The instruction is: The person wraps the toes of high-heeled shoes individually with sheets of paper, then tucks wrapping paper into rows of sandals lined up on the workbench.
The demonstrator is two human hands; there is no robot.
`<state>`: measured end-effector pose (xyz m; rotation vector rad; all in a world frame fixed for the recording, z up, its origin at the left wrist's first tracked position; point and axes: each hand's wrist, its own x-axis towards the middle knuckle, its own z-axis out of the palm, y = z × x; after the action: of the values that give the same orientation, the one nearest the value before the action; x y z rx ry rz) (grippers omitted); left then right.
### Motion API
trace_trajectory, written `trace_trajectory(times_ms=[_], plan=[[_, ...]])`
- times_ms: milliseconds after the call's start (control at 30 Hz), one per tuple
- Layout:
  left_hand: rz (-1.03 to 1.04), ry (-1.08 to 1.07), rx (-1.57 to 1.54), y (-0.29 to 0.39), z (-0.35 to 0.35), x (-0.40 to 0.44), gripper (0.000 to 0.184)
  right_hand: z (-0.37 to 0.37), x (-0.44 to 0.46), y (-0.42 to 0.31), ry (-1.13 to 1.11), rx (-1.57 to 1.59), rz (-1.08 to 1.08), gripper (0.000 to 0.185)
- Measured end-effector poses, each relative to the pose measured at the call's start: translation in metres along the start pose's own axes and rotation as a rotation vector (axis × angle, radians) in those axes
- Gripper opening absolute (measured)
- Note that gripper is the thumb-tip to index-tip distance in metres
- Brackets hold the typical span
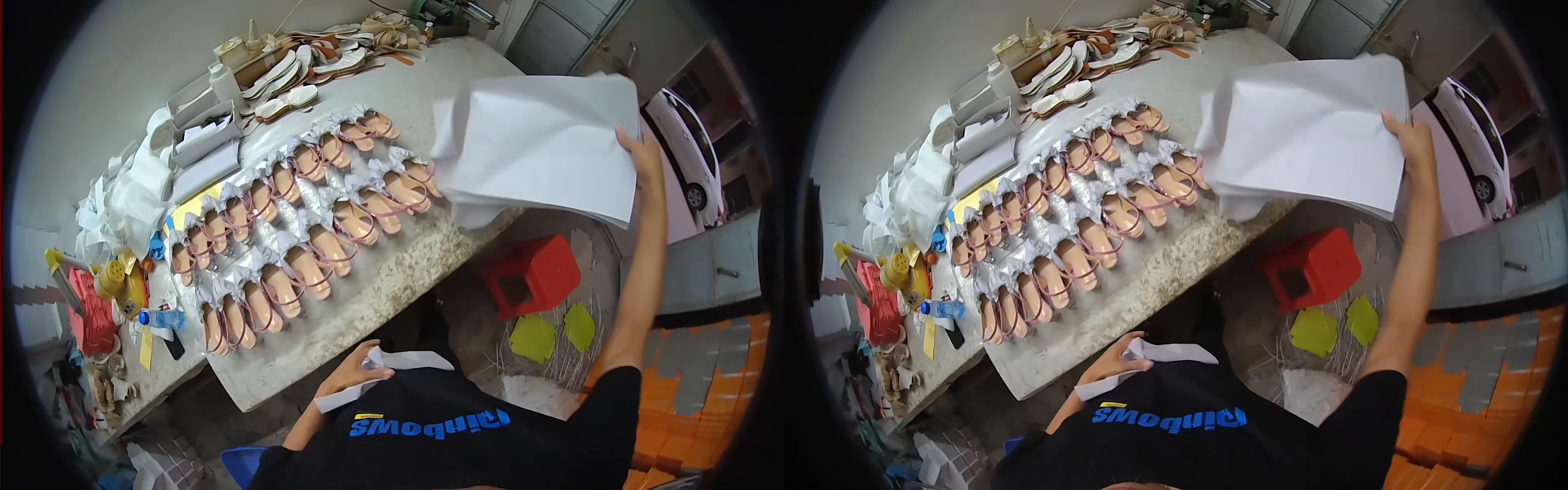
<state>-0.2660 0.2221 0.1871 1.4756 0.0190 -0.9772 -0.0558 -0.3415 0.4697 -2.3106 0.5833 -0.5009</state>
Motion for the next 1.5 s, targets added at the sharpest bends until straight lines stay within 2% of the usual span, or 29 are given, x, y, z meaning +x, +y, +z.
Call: trace_trajectory(times_ms=[67,233,267,400,433,467,500,567,633,667,733,800,833,900,933,1000,1067,1100,1133,1167,1200,1267,1300,1333,1400,1433,1467,1500], plan=[[-0.010,0.114,-0.020,0.007,0.007,0.014,0.040,0.036,0.042,0.071,0.128,0.207,0.101,0.046],[0.077,0.382,-0.002,0.008,0.030,0.079,0.043,0.150,0.072,0.231,0.087,0.690,0.513,0.042],[0.056,0.398,-0.001,0.019,0.043,0.086,0.043,0.169,0.070,0.254,0.076,0.720,0.577,0.041],[0.283,0.556,0.160,0.080,0.082,0.143,0.035,0.202,0.054,0.308,0.034,0.747,0.763,0.038],[0.139,0.532,0.042,0.097,0.086,0.149,0.029,0.199,0.054,0.311,0.019,0.718,0.780,0.038],[-0.005,0.501,-0.078,0.122,0.089,0.155,0.023,0.189,0.057,0.304,0.000,0.673,0.780,0.037],[-0.025,0.505,-0.088,0.115,0.088,0.176,0.023,0.178,0.065,0.289,-0.032,0.618,0.751,0.037],[-0.068,0.315,-0.266,0.087,0.084,0.223,0.014,0.156,0.086,0.244,-0.088,0.552,0.610,0.036],[0.031,-0.060,-0.089,0.134,0.108,0.285,0.033,0.136,0.113,0.187,-0.166,0.571,0.399,0.038],[0.008,-0.165,-0.101,0.123,0.122,0.323,0.042,0.134,0.131,0.170,-0.169,0.545,0.307,0.040],[-0.141,-0.458,-0.688,0.132,0.154,0.384,0.052,0.122,0.161,0.115,-0.254,0.570,0.211,0.042],[-0.182,-0.575,-0.830,0.106,0.190,0.461,0.078,0.108,0.190,0.073,-0.331,0.550,0.191,0.043],[-0.169,-0.609,-0.836,0.112,0.202,0.484,0.078,0.099,0.195,0.042,-0.333,0.545,0.157,0.041],[0.011,-0.957,-0.759,0.139,0.224,0.524,0.098,0.077,0.213,0.001,-0.410,0.478,0.139,0.037],[0.036,-0.983,-0.762,0.161,0.232,0.531,0.098,0.069,0.219,-0.021,-0.402,0.442,0.082,0.034],[0.191,-0.909,-0.455,0.202,0.244,0.526,0.107,0.056,0.239,-0.050,-0.394,0.397,0.019,0.031],[0.325,-0.792,-0.150,0.232,0.247,0.523,0.117,0.048,0.268,-0.061,-0.621,0.432,0.054,0.032],[0.287,-0.759,-0.180,0.241,0.245,0.532,0.123,0.048,0.272,-0.061,-0.622,0.431,0.048,0.032],[0.247,-0.724,-0.211,0.248,0.242,0.545,0.129,0.052,0.275,-0.057,-0.528,0.445,-0.034,0.033],[0.458,-0.580,-0.002,0.241,0.237,0.582,0.127,0.056,0.276,-0.056,-0.436,0.460,-0.119,0.035],[0.478,-0.496,-0.215,0.264,0.218,0.573,0.126,0.064,0.280,-0.052,-0.348,0.476,-0.203,0.036],[0.459,-0.268,-0.503,0.296,0.167,0.564,0.122,0.069,0.285,-0.035,-0.266,0.499,-0.159,0.039],[0.561,0.016,-0.597,0.314,0.146,0.557,0.101,0.063,0.283,-0.019,-0.271,0.504,-0.036,0.039],[0.596,0.015,-0.579,0.313,0.103,0.577,0.080,0.061,0.271,-0.006,-0.283,0.516,0.153,0.039],[0.678,0.183,-0.290,0.324,0.047,0.558,0.048,0.070,0.238,0.040,-0.248,0.562,0.118,0.039],[0.718,0.346,-0.022,0.343,0.038,0.523,0.036,0.075,0.223,0.064,-0.238,0.574,0.111,0.039],[0.581,0.394,0.074,0.328,0.030,0.520,0.031,0.084,0.216,0.086,-0.214,0.692,0.157,0.039],[0.530,0.054,0.125,0.317,0.038,0.509,0.032,0.096,0.212,0.105,-0.193,0.811,0.204,0.038]])
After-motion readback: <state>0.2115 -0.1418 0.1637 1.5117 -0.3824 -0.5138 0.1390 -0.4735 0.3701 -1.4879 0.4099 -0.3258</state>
